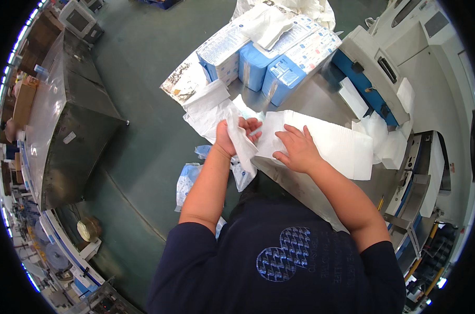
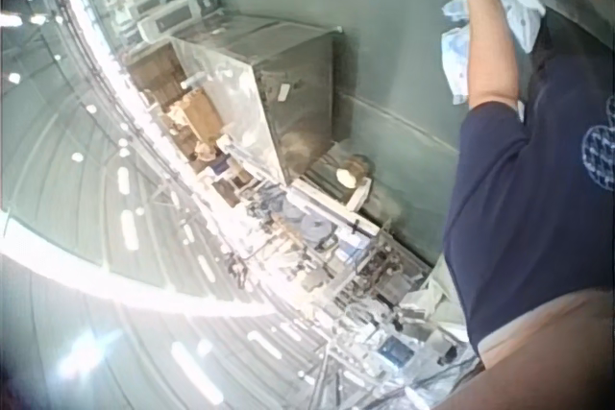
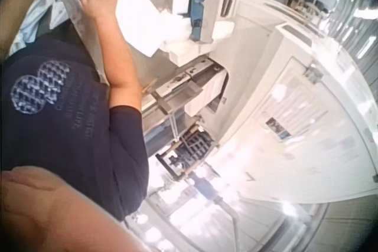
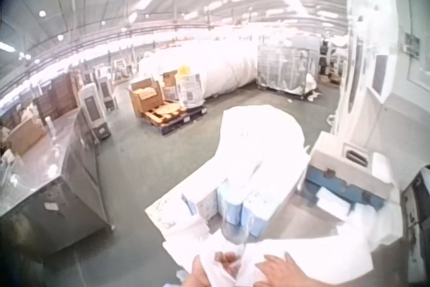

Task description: The person stacks white paper pads into bundles by hand, wraps them in blue plastic film, and places the finished bundles onto a conveyor belt.

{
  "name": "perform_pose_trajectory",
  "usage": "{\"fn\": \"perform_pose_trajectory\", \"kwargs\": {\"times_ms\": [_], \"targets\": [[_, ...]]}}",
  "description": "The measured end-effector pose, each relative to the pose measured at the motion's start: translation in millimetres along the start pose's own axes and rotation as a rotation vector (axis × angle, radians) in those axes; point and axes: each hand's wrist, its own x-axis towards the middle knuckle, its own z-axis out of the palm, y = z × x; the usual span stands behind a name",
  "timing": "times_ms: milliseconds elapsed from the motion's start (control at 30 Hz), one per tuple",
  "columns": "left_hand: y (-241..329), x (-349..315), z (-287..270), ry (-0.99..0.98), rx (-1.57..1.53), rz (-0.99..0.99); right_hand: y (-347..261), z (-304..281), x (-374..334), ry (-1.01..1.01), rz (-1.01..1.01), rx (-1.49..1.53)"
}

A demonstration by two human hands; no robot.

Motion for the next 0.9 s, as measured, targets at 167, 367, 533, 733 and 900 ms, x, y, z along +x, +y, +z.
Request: {"fn": "perform_pose_trajectory", "kwargs": {"times_ms": [167, 367, 533, 733, 900], "targets": [[-22.8, 14.5, 3.2, 0.306, 0.388, -0.161, -2.1, -1.5, -0.9, -0.017, 0.102, 0.223], [-59.6, 14.0, 53.6, 0.177, 0.612, -0.053, -18.6, -12.8, 7.7, 0.107, 0.479, 0.846], [-62.7, 14.4, 68.6, 0.061, 0.415, -0.152, 10.2, -13.9, 19.3, 0.263, 0.751, 1.461], [-62.3, 27.2, 71.7, 0.449, 0.683, -0.166, 172.0, -58.6, -21.4, 0.824, 1.074, 1.32], [-70.3, 45.7, 75.5, 0.471, 0.839, -0.291, 245.6, -13.3, -157.5, 0.434, 1.406, 0.366]]}}
